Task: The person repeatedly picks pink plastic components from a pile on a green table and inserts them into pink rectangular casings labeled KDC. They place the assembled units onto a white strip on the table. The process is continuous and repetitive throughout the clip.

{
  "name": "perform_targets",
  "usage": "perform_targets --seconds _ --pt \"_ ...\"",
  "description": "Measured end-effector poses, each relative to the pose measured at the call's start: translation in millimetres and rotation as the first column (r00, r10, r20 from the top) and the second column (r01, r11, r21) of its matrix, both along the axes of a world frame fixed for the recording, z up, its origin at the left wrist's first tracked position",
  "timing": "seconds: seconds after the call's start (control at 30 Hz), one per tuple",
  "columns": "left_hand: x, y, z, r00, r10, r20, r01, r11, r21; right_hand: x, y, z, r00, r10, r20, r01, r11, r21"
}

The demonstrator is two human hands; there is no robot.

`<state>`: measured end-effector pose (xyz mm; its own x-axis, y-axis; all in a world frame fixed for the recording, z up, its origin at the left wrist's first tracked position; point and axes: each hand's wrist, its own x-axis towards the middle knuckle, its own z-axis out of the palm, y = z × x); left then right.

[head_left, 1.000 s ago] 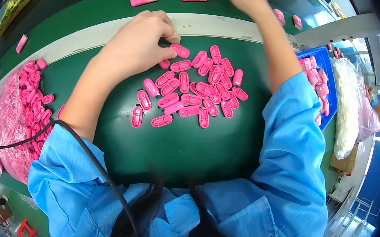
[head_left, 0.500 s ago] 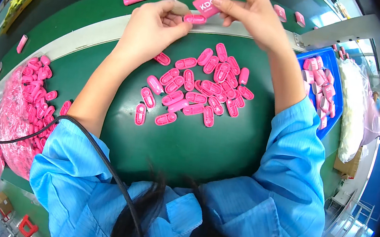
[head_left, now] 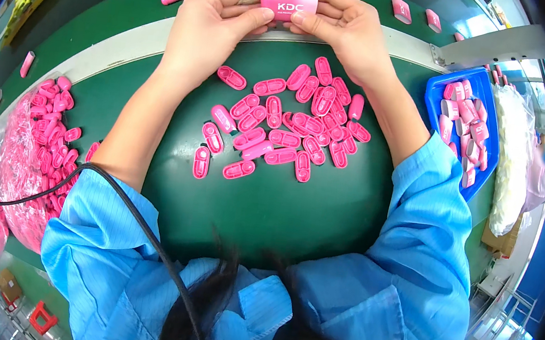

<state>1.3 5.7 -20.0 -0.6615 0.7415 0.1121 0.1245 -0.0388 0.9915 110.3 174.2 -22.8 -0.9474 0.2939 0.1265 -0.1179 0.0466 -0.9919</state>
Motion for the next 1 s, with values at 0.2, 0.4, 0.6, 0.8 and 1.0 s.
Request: perform_targets --seconds 0.2,0.4,0.6,0.8,1.0 --pt "9.5 -0.8 -4.4 0.971 0.093 -0.221 -0.094 0.996 0.003 0.0 0.0 -3.8 0.998 -0.039 -0.045 0.043 0.994 0.099" --pt "22.3 -22.4 42.0 0.881 -0.271 -0.389 0.161 0.943 -0.292 7.8 -11.2 4.3 0.99 -0.071 -0.119 0.09 0.983 0.162" --pt "6.4 -4.5 9.6 0.786 -0.011 -0.618 -0.114 0.98 -0.163 -16.2 12.0 7.3 0.996 -0.085 0.041 0.085 0.996 0.013" --pt "-9.9 -56.4 30.8 0.638 -0.421 -0.645 0.167 0.893 -0.417 -35.5 62.9 10.4 0.942 -0.288 0.172 0.143 0.809 0.571" --pt "1.2 -47.6 29.9 0.795 -0.387 -0.467 0.138 0.865 -0.482 -16.2 121.5 14.0 0.788 -0.612 0.069 0.034 0.155 0.987"
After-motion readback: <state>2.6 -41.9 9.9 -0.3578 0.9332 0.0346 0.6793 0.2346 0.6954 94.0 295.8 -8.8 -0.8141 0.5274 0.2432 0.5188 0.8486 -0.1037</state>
